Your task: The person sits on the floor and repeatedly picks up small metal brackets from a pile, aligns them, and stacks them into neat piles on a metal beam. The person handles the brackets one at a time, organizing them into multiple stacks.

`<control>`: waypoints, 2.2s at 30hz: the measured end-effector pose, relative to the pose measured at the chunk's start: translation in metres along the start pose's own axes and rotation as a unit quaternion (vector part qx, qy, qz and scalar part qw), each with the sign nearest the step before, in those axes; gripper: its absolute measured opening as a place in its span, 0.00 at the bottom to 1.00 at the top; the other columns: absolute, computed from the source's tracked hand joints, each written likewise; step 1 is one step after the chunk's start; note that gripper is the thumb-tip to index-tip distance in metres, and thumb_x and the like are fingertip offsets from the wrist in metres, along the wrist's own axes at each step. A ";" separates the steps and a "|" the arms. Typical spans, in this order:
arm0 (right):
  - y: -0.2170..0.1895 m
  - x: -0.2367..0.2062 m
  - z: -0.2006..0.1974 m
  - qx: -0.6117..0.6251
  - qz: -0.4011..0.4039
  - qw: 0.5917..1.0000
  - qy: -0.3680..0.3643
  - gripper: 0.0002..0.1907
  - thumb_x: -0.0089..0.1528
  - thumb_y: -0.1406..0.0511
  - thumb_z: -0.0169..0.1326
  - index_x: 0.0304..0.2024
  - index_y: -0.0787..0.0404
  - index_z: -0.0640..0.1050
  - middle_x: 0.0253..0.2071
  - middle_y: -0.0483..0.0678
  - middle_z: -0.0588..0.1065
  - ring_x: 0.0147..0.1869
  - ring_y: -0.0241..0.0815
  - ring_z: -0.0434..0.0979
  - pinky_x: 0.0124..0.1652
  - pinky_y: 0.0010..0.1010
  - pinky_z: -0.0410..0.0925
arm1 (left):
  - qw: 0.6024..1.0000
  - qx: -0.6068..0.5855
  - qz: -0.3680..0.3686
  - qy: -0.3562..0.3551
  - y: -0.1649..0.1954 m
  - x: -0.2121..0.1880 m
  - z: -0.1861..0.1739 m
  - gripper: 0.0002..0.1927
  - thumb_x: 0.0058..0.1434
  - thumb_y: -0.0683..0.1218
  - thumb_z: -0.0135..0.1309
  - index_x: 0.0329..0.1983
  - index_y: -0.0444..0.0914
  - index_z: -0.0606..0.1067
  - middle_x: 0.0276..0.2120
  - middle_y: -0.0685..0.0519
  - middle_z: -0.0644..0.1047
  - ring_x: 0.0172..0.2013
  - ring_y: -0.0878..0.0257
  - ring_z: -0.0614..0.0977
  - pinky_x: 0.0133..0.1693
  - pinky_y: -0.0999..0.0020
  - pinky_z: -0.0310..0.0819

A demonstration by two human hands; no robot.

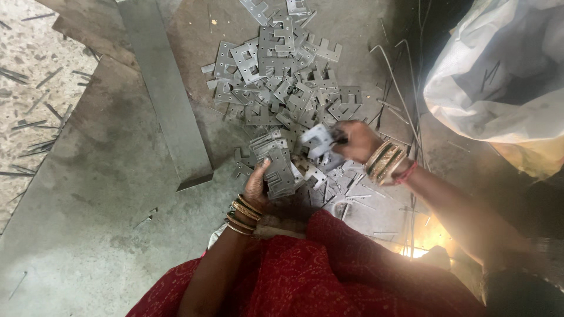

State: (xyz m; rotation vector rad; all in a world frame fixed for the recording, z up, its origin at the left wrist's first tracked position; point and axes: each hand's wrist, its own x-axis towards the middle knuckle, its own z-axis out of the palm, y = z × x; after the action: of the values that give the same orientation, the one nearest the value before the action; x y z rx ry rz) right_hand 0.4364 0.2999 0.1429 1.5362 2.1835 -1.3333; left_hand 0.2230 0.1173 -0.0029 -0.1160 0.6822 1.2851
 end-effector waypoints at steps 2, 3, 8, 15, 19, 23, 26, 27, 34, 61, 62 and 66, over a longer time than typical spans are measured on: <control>-0.009 0.003 0.007 -0.084 -0.098 0.992 -0.012 0.19 0.57 0.65 0.61 0.49 0.61 0.75 0.39 0.53 0.82 0.37 0.48 0.85 0.38 0.37 0.80 | 0.999 -0.025 -0.014 -0.020 0.001 -0.001 0.001 0.31 0.56 0.62 0.61 0.57 0.41 0.74 0.46 0.47 0.80 0.46 0.52 0.82 0.47 0.50 0.81; -0.010 0.008 0.014 -0.123 -0.085 0.989 0.001 0.20 0.57 0.64 0.61 0.51 0.61 0.75 0.40 0.54 0.82 0.39 0.49 0.85 0.39 0.38 0.79 | 1.000 -0.016 -0.013 -0.011 0.001 -0.002 0.002 0.32 0.55 0.63 0.60 0.57 0.41 0.73 0.46 0.47 0.80 0.46 0.52 0.82 0.47 0.49 0.81; 0.015 0.048 0.061 -0.426 -0.148 0.890 0.068 0.33 0.54 0.66 0.63 0.59 0.71 0.70 0.42 0.60 0.80 0.51 0.55 0.80 0.45 0.43 0.77 | 0.999 0.038 0.024 0.031 0.004 -0.008 0.004 0.36 0.57 0.65 0.58 0.61 0.39 0.73 0.50 0.47 0.80 0.49 0.54 0.83 0.49 0.54 0.82; 0.063 0.063 0.053 -0.249 -0.202 0.943 0.092 0.23 0.53 0.66 0.63 0.52 0.58 0.79 0.42 0.55 0.80 0.39 0.50 0.82 0.39 0.40 0.77 | 0.996 0.060 0.024 0.060 0.006 0.001 -0.006 0.31 0.60 0.65 0.56 0.57 0.39 0.75 0.42 0.49 0.82 0.41 0.57 0.84 0.42 0.58 0.83; 0.042 0.040 0.038 -0.294 -0.009 0.954 0.049 0.07 0.66 0.63 0.54 0.46 0.52 0.79 0.32 0.48 0.79 0.32 0.44 0.80 0.29 0.32 0.75 | 0.998 0.035 0.014 0.050 0.004 0.001 -0.004 0.30 0.61 0.64 0.57 0.56 0.39 0.75 0.41 0.51 0.82 0.39 0.59 0.84 0.41 0.58 0.82; 0.022 0.008 0.035 -0.243 -0.496 0.783 0.286 0.08 0.62 0.66 0.60 0.43 0.51 0.77 0.35 0.45 0.76 0.35 0.40 0.77 0.30 0.25 0.72 | 1.000 -0.006 -0.003 0.011 0.004 -0.001 0.006 0.31 0.62 0.65 0.56 0.57 0.39 0.75 0.42 0.50 0.81 0.39 0.58 0.84 0.42 0.57 0.82; 0.030 0.009 0.038 -0.311 -0.466 0.778 0.285 0.19 0.60 0.62 0.58 0.52 0.56 0.73 0.43 0.52 0.78 0.40 0.45 0.79 0.32 0.30 0.74 | 0.995 0.069 0.021 0.068 0.002 0.003 0.007 0.33 0.56 0.66 0.53 0.56 0.41 0.75 0.41 0.49 0.83 0.39 0.58 0.86 0.41 0.57 0.84; 0.038 0.015 0.040 -0.358 -0.429 0.772 0.303 0.24 0.56 0.57 0.58 0.52 0.58 0.72 0.43 0.54 0.78 0.41 0.48 0.79 0.34 0.35 0.75 | 0.998 0.053 0.002 0.045 0.001 0.004 0.005 0.32 0.58 0.66 0.53 0.55 0.39 0.75 0.41 0.48 0.83 0.39 0.56 0.86 0.40 0.56 0.83; 0.095 0.049 0.051 -0.359 -0.162 0.914 0.101 0.33 0.50 0.60 0.64 0.55 0.67 0.71 0.44 0.64 0.78 0.49 0.62 0.78 0.49 0.47 0.73 | 0.999 -0.034 -0.004 -0.037 -0.012 0.021 -0.021 0.14 0.67 0.51 0.54 0.47 0.36 0.79 0.37 0.51 0.82 0.36 0.57 0.84 0.40 0.60 0.81; -0.085 0.024 0.049 -0.309 -0.338 0.881 0.120 0.36 0.61 0.65 0.59 0.71 0.46 0.62 0.62 0.53 0.65 0.57 0.52 0.74 0.48 0.42 0.75 | 0.974 0.088 0.155 0.138 0.084 -0.011 -0.005 0.19 0.57 0.52 0.60 0.49 0.39 0.77 0.31 0.54 0.79 0.26 0.62 0.80 0.26 0.66 0.76; -0.091 0.030 0.052 -0.304 -0.266 0.912 0.069 0.37 0.61 0.64 0.58 0.71 0.45 0.60 0.62 0.53 0.64 0.56 0.53 0.75 0.45 0.42 0.76 | 0.968 0.125 0.173 0.135 0.102 -0.016 -0.007 0.19 0.57 0.52 0.60 0.49 0.39 0.78 0.32 0.54 0.79 0.26 0.62 0.80 0.26 0.66 0.76; -0.109 0.067 0.073 -0.276 -0.337 0.898 0.057 0.43 0.58 0.64 0.62 0.72 0.51 0.57 0.62 0.61 0.63 0.57 0.63 0.73 0.51 0.46 0.73 | 0.921 0.289 0.240 0.104 0.174 -0.032 -0.017 0.21 0.47 0.47 0.66 0.45 0.36 0.80 0.36 0.48 0.83 0.32 0.56 0.84 0.32 0.58 0.81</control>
State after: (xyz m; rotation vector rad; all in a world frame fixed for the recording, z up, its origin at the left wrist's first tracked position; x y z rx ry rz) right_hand 0.2910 0.2838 0.1236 0.6788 2.9636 -0.6082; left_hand 0.0546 0.1360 0.0501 0.4311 1.3055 1.4894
